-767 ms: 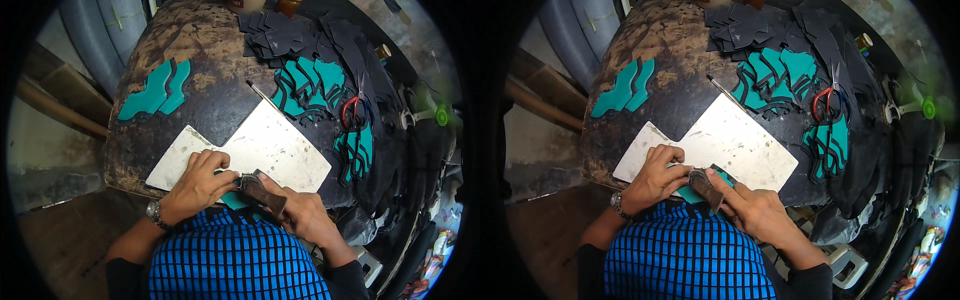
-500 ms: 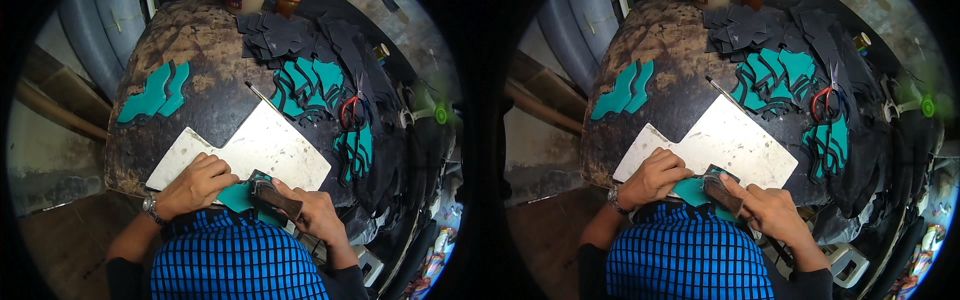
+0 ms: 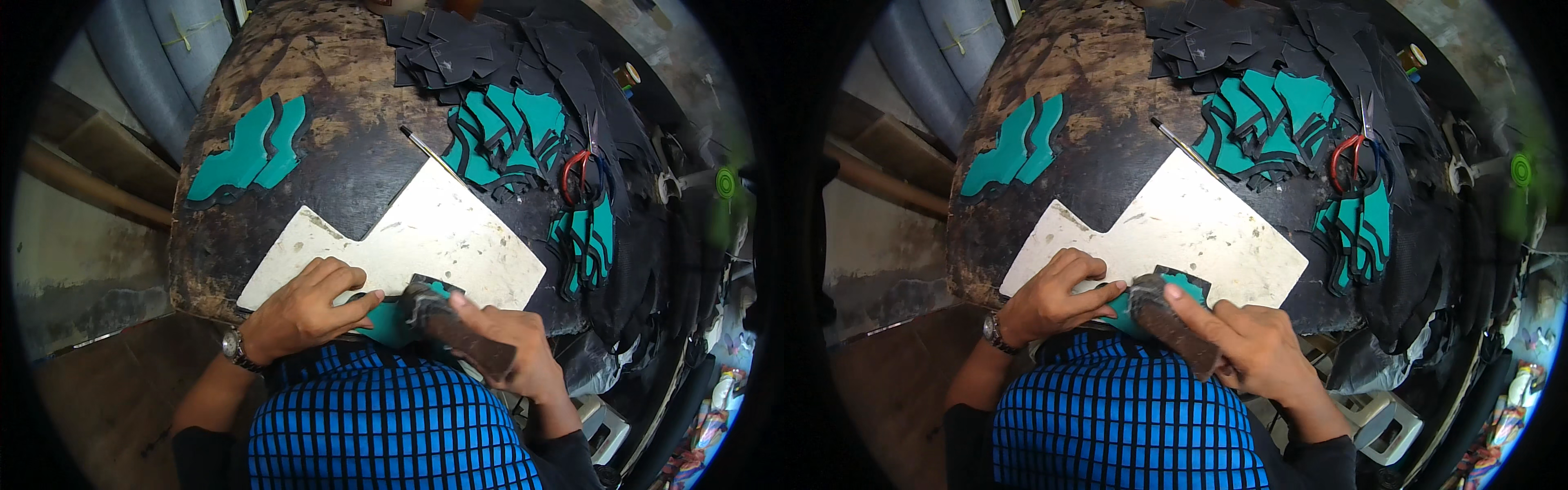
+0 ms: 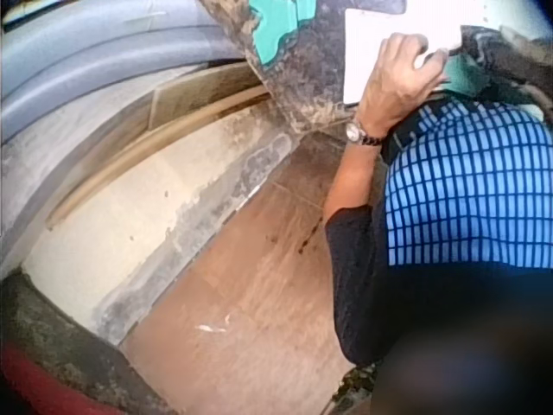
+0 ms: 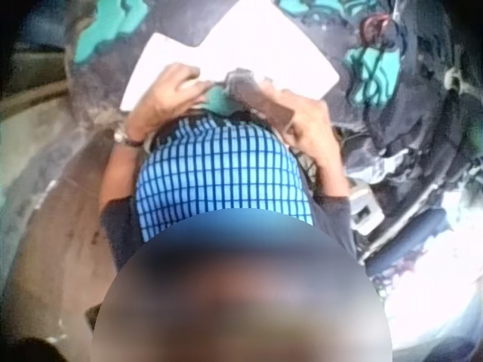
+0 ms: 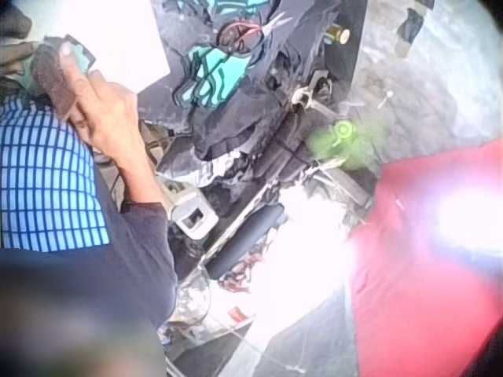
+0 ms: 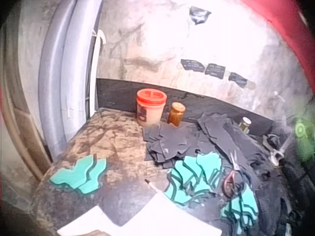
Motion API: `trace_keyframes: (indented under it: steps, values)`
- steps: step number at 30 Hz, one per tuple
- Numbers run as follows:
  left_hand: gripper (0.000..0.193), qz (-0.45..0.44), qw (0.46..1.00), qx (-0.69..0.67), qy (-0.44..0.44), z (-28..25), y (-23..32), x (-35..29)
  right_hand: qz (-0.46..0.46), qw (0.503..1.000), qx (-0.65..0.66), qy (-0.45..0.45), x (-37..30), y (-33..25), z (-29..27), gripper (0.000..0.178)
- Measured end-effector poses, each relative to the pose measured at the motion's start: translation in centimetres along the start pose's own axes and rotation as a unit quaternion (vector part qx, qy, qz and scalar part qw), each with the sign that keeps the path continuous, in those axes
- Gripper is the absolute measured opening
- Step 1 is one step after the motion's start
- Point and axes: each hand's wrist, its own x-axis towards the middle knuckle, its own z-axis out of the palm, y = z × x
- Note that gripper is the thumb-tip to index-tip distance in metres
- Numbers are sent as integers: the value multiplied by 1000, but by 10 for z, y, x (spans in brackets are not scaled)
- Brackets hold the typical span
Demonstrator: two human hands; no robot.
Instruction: The person assembles footwear parts by placing a black rubber strip along the edge of a green insole, then uses a hammer to tap the strip into place. The person repeats this process for multiple insoles, occasionally flipping them over and applying adhesive from a container before securing the strip.
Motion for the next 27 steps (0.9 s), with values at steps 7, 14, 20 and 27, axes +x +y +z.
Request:
trace_keyframes:
  steps: [7, 14, 20, 27]
  values:
    - [42, 1, 1000, 3, 11, 2, -1, -2, 19, 998, -21, 54, 12, -5, 9, 79]
    - [44, -25, 998, 20, 45, 8, 6, -2, 33, 974, -215, 59, 16, 13, 13, 80]
    - [47, -107, 987, 65, 101, 28, 22, 2, 240, 902, -338, 121, 24, 58, -2, 78]
    - [50, -141, 982, 51, 117, 31, 27, -2, 179, 946, 225, 152, 18, 13, 4, 74]
